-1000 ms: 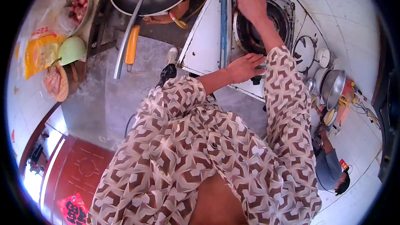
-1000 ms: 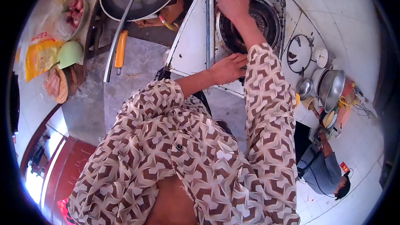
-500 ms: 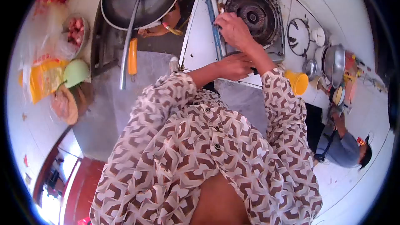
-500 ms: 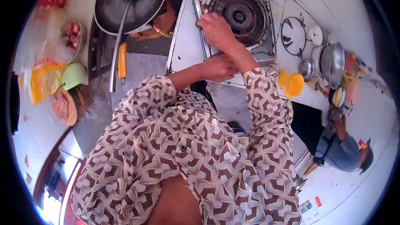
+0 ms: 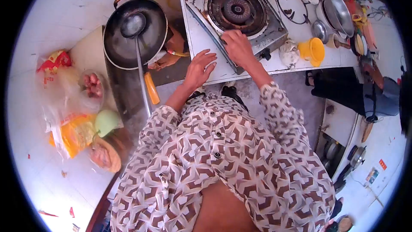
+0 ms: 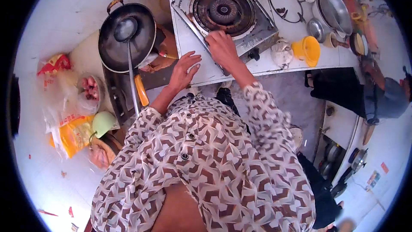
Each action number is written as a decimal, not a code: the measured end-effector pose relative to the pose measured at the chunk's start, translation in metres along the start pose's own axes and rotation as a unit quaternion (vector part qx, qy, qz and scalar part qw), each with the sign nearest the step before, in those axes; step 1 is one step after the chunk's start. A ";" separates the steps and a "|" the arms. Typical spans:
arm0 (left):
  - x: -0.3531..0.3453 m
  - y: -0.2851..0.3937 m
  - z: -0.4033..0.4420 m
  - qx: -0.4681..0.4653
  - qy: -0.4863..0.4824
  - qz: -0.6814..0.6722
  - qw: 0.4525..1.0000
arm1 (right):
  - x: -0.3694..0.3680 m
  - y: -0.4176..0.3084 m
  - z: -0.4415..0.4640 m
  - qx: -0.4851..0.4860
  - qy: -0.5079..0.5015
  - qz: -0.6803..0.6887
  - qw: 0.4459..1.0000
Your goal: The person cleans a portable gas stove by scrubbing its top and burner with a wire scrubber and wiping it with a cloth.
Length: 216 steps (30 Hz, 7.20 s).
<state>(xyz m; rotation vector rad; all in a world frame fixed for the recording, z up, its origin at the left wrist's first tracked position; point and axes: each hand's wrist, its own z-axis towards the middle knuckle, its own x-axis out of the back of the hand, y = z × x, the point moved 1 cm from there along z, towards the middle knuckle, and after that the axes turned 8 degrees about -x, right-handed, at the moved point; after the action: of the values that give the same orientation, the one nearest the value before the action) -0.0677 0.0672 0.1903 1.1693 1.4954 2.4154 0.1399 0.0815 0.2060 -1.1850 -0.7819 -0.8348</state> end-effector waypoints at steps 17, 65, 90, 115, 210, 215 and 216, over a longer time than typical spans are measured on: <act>0.002 -0.020 0.014 0.167 0.057 -0.008 0.984 | 0.006 -0.015 -0.032 -0.040 -0.010 -0.091 0.995; -0.057 -0.023 0.012 0.300 0.157 -0.102 0.935 | -0.013 -0.047 0.042 0.156 -0.080 -0.095 0.980; -0.052 0.011 0.032 0.388 0.075 -0.090 0.914 | -0.032 -0.046 0.168 0.154 -0.070 -0.217 0.961; -0.052 0.021 0.036 0.395 0.059 -0.098 0.912 | -0.027 -0.037 0.189 0.219 -0.092 -0.181 0.954; -0.056 -0.024 0.017 0.265 0.093 -0.125 0.951 | 0.043 -0.023 0.020 0.265 -0.187 -0.089 0.942; -0.038 -0.007 0.014 0.245 0.091 -0.188 0.947 | 0.001 -0.043 0.080 0.224 -0.119 -0.103 0.962; -0.031 -0.003 0.016 0.244 0.086 -0.201 0.945 | -0.004 -0.044 0.085 0.216 -0.103 -0.099 0.966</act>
<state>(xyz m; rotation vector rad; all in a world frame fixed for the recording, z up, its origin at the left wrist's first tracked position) -0.0365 0.0673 0.1739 0.6140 2.2176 1.9710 0.0926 0.1580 0.2397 -0.8171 -1.2008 -0.6612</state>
